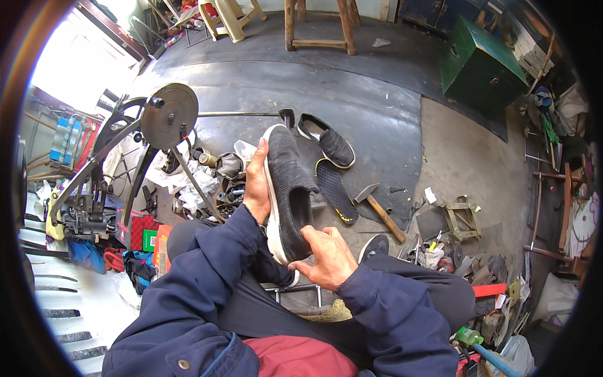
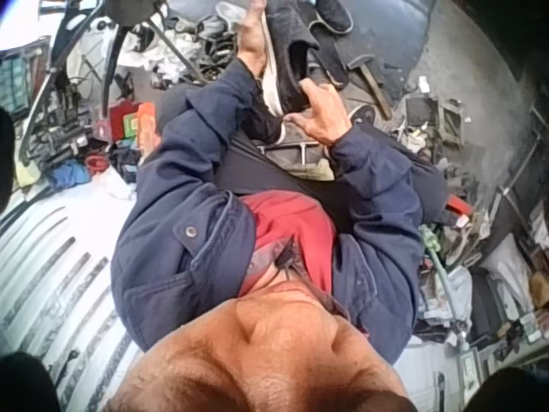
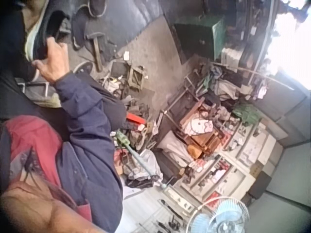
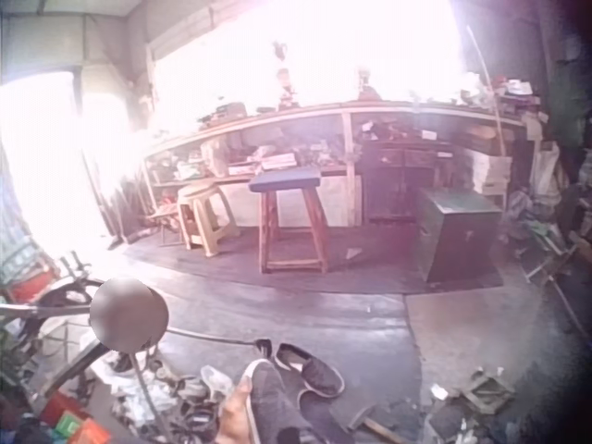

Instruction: The person removes the insole from a black slip-on shoe using shears, then inserts a new yellow insole. They adjust the shoe's upper and sole, inspect the fit, and prepare a needle and thread to stitch the shoe.

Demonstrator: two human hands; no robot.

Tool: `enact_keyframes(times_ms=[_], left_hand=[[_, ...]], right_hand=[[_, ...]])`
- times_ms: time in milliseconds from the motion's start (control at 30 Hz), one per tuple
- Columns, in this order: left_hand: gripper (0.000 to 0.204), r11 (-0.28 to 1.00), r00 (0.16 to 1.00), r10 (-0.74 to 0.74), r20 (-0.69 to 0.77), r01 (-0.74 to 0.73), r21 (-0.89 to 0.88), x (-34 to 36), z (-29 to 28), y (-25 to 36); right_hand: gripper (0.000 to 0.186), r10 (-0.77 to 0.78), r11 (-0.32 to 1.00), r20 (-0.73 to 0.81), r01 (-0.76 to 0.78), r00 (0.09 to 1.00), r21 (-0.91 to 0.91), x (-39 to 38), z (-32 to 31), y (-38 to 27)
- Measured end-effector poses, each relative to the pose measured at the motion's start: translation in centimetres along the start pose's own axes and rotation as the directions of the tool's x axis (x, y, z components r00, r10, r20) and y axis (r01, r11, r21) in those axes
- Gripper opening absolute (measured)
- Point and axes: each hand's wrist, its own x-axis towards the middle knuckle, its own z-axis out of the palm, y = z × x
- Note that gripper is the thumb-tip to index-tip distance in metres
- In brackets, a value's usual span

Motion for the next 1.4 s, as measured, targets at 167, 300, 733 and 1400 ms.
enact_keyframes(times_ms=[167, 300, 733, 1400], left_hand=[[0.053, 0.999, 0.998, -0.016, 0.057, 0.018, -0.032, -0.1, 0.0, -0.3], [0.055, 1.0, 0.999, -0.014, 0.036, 0.014, 0.001, -0.3, 0.4, -0.5], [0.055, 1.0, 1.0, 0.014, 0.015, -0.015, 0.027, -0.3, 0.2, -0.4], [0.057, 0.989, 0.995, 0.094, -0.02, -0.091, 0.116, -0.3, 0.8, -0.1]], right_hand=[[0.043, 0.027, 0.999, 0.06, -0.028, 0.998, 0.017, 0.1, -0.4, -0.2], [0.039, 0.014, 0.999, 0.081, -0.016, 0.997, 0.029, 0.2, -0.4, -0.4], [0.054, 0.239, 0.943, 0.028, -0.238, 0.971, 0.233, 0.1, 0.3, 0.9], [0.036, 0.244, 0.895, -0.044, -0.207, 0.969, 0.396, 0.3, 0.0, 0.7]])
